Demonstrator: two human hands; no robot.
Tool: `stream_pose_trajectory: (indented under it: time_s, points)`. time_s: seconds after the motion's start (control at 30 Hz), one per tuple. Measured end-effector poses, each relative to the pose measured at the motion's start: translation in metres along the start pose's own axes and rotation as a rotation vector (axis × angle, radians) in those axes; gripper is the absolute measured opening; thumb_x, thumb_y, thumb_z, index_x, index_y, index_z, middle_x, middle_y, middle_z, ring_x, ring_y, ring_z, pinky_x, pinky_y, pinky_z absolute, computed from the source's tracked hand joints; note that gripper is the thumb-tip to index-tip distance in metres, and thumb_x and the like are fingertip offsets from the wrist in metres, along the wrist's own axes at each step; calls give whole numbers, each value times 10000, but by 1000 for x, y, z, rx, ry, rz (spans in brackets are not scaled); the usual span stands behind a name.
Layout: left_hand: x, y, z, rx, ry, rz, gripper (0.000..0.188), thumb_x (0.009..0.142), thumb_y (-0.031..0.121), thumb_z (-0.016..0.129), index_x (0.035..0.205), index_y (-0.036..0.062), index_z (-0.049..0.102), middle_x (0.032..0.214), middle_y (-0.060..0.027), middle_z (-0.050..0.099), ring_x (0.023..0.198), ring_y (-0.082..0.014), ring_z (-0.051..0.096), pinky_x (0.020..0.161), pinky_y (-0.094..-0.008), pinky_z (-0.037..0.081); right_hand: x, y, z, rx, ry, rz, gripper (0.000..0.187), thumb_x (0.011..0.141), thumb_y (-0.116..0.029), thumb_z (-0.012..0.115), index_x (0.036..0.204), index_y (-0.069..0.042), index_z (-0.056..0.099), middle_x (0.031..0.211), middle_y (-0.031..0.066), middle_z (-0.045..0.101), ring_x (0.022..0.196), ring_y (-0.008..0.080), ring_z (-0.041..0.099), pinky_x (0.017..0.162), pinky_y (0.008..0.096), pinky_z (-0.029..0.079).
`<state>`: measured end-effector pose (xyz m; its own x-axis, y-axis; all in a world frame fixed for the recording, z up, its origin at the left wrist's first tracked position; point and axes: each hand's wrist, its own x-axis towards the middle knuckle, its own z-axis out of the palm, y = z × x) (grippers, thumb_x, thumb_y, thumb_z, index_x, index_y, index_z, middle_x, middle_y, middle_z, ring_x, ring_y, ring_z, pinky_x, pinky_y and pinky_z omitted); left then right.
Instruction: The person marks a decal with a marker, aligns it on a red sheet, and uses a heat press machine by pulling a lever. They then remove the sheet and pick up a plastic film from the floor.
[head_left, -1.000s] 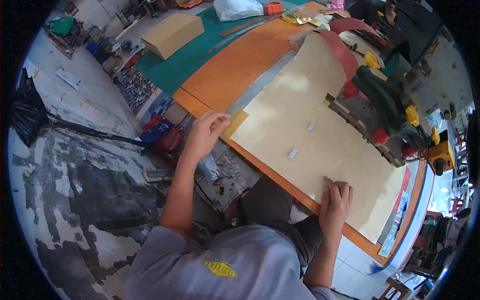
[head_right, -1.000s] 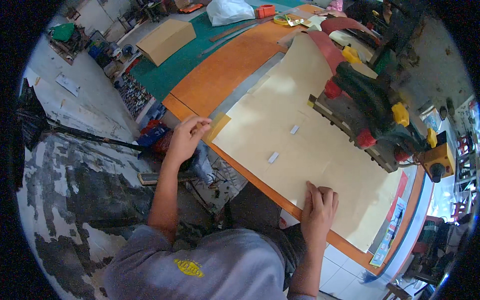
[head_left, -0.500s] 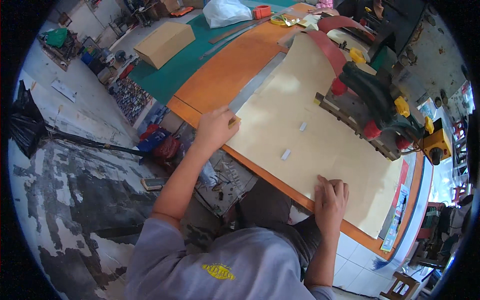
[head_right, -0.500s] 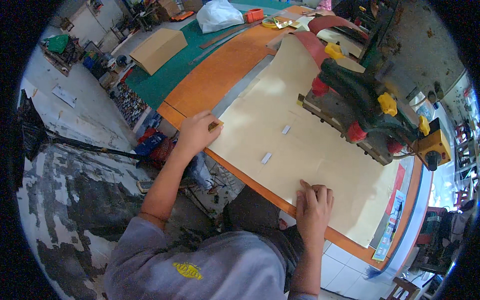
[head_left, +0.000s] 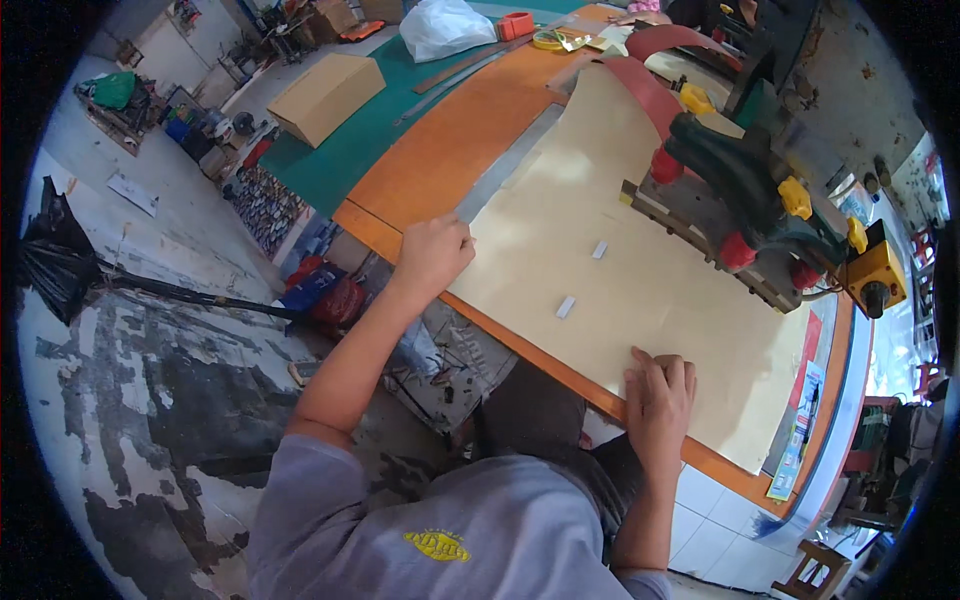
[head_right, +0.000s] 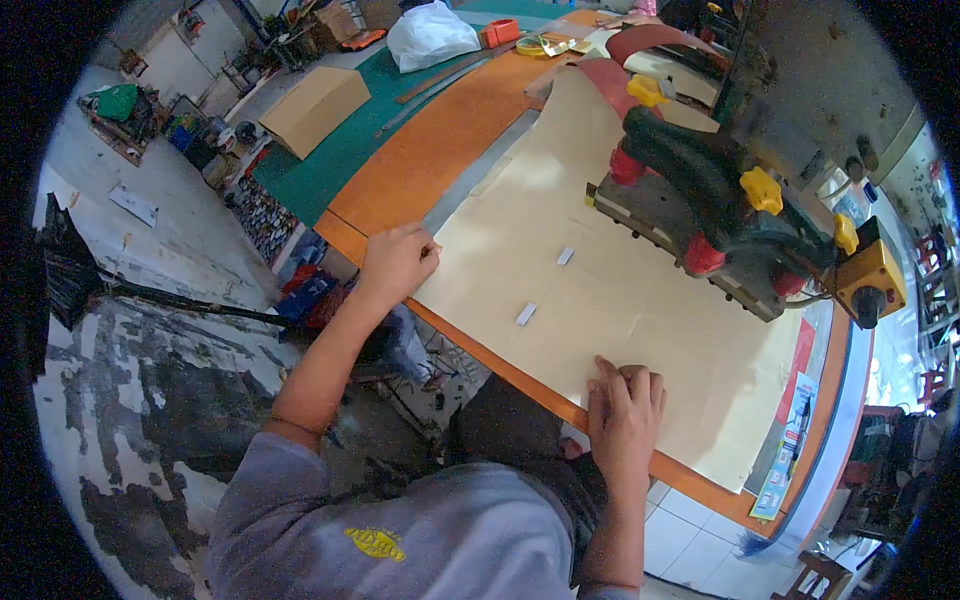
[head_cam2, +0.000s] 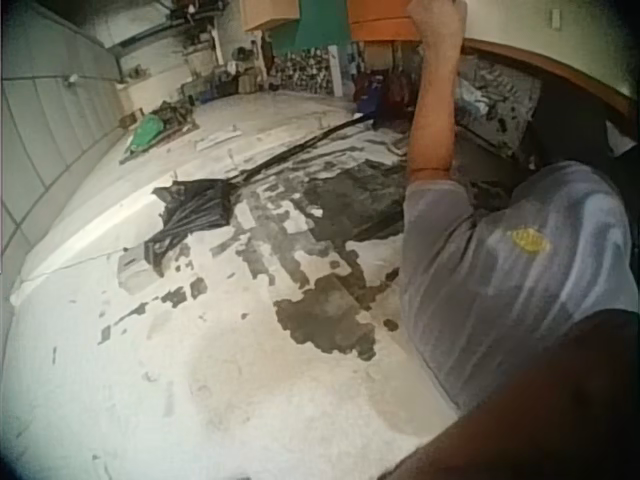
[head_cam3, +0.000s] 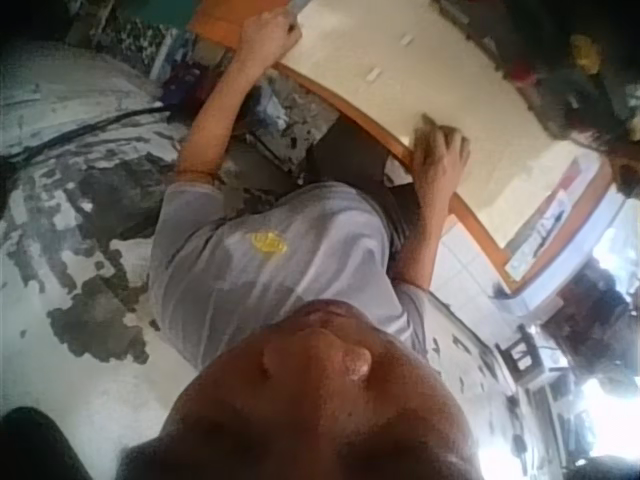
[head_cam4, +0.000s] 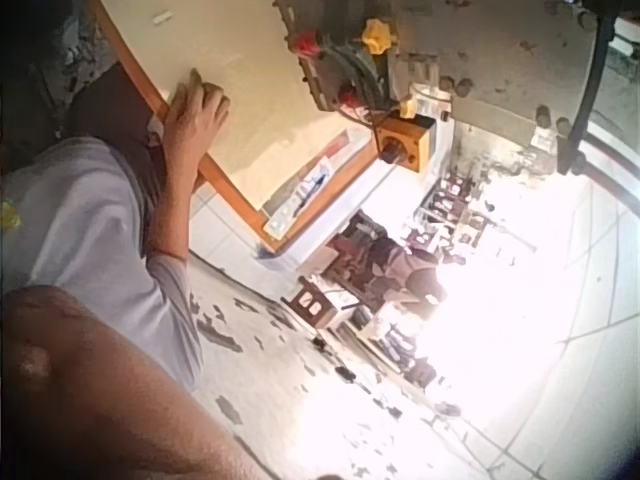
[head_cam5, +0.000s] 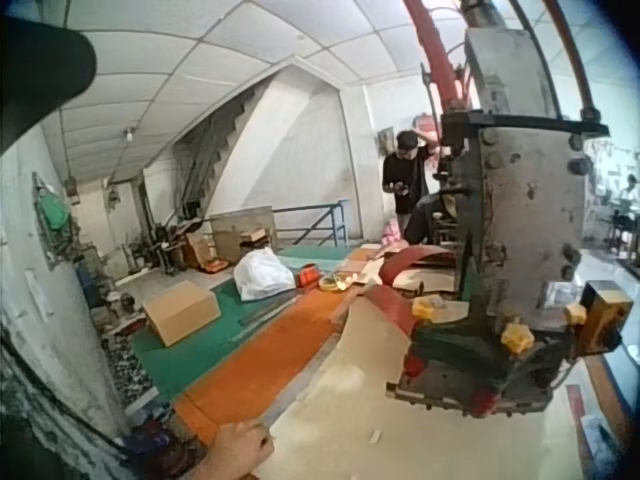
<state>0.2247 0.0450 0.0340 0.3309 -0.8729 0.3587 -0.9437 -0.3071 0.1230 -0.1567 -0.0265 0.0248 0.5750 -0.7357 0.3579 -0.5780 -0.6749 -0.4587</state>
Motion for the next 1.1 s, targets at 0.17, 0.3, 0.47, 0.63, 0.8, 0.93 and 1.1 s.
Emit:
stream_pose_trajectory:
  time_s: [0.17,0.3,0.47,0.63,0.8,0.93,1.1]
  points:
    - [1,3,6,24,-3,-12,171,843,211,726,772,56,735,841,-127,718,761,-346,717,677,-471,577,-1,3,1,15,8,10,312,897,-118,741,1208,-88,743,998,106,589,995,311,558,912,450,463]
    - [-2,-4,13,40,29,-65,166,861,216,717,825,54,716,855,-130,720,769,-355,717,684,-480,576,-2,4,1,6,13,-10,326,898,-138,746,1222,-102,738,1033,102,610,1017,312,569,912,454,465]
    - [-7,-4,8,3,104,-44,179,874,222,712,853,45,707,889,-148,709,788,-357,721,679,-469,576,-1,4,0,37,25,-8,318,888,-128,757,1202,-75,744,1016,107,594,1014,307,558,933,442,461]
    - [-13,11,-1,-147,49,-171,216,911,288,733,967,83,775,984,-117,715,936,-343,714,797,-500,565,-1,3,0,38,12,11,317,887,-135,761,1200,-84,746,1027,105,598,1018,305,560,939,442,461]
    - [-4,10,-1,-65,10,-154,193,876,257,744,874,66,767,942,-121,720,864,-348,724,746,-486,575,0,2,-1,38,14,16,315,889,-151,763,1198,-92,747,1029,100,601,1015,301,560,927,437,461]
    - [2,16,7,134,13,-84,160,837,200,741,807,43,739,890,-138,717,774,-359,721,686,-475,576,-1,5,-1,11,7,3,333,898,-174,770,1220,-95,743,1038,102,613,1015,303,567,911,436,462]
    - [-4,4,14,113,62,-72,179,892,200,696,879,28,744,899,-158,690,753,-363,717,661,-492,578,0,4,-3,34,6,-19,331,896,-177,770,1214,-87,741,1036,103,609,1014,305,566,905,435,462]
